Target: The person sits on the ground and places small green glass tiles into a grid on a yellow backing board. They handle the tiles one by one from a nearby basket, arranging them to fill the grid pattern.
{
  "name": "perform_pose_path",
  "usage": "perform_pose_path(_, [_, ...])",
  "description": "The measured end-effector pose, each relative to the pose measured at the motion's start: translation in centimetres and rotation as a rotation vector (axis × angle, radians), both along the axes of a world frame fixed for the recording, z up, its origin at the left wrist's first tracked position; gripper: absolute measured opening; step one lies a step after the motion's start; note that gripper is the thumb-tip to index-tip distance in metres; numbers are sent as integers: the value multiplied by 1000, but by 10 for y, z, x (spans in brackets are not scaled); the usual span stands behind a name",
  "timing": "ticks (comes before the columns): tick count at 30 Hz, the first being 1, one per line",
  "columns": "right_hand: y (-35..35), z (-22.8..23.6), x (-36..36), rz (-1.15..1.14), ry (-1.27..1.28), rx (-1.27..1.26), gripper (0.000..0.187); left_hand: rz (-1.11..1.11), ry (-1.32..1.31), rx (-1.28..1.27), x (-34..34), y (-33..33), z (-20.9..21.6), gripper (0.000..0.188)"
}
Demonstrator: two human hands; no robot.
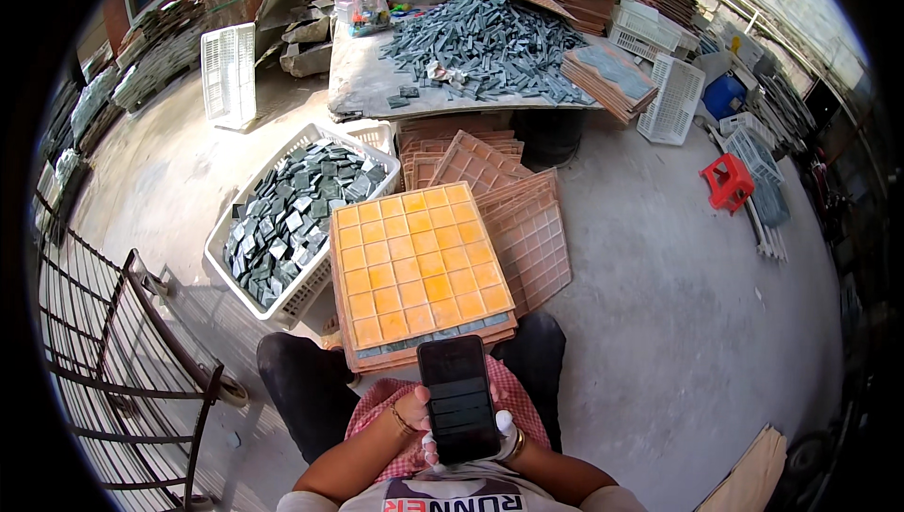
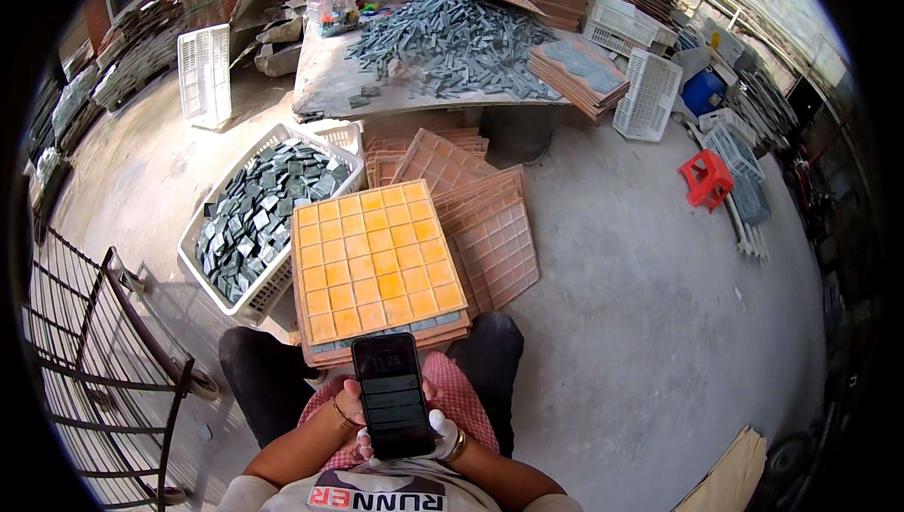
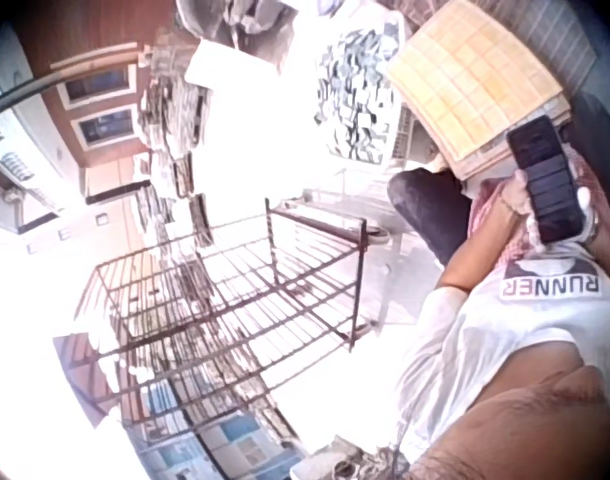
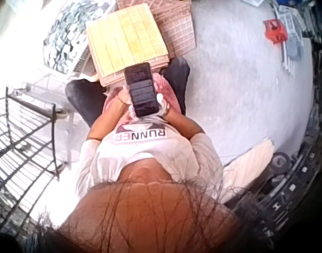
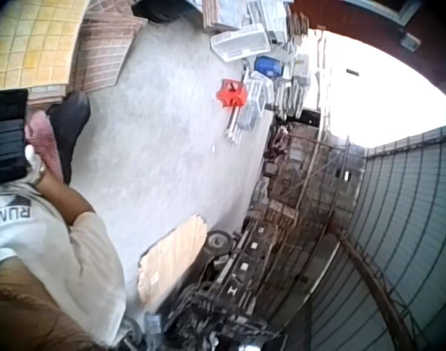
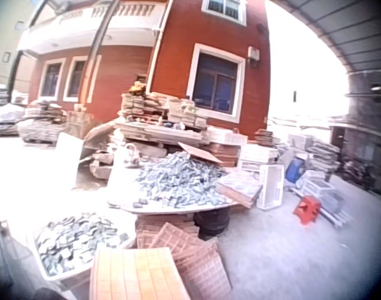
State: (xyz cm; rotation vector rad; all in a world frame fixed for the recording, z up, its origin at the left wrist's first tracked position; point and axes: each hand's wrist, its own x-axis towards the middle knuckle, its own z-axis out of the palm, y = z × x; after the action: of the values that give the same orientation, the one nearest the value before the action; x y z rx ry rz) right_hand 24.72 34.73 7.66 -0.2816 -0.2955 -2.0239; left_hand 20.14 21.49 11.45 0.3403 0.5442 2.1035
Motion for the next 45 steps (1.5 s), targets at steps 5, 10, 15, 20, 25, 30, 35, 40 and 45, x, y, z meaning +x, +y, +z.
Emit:
perform_pose_path(5, [9,6,7,-57,52,82,98,-3,31,12,-3,3,2,115])
perform_pose_path(10, [22,22,18,-165,75,163,96,-118,-42,99,-9,14,-11,116])
perform_pose_path(15, [84,43,35,-407,166,301,95,-321,-1,42,-17,42,-7,113])
perform_pose_path(20, [189,61,86,-743,-54,592,101,-323,1187,-363,-11,115,-20,58])
perform_pose_path(25, [221,58,162,-707,-256,1165,80,-493,1902,-368,35,149,-10,46])
perform_pose_path(30, [205,40,161,-597,-164,1354,64,-806,1841,-489,47,139,13,30])
perform_pose_path(35, [168,37,140,-651,34,1285,72,-806,1456,-299,52,115,28,23])
perform_pose_path(40, [136,77,169,-369,41,1672,68,-627,1601,-899,37,104,13,22])
perform_pose_path(45, [130,90,206,-34,375,1902,71,-620,1874,-1018,52,118,20,25])
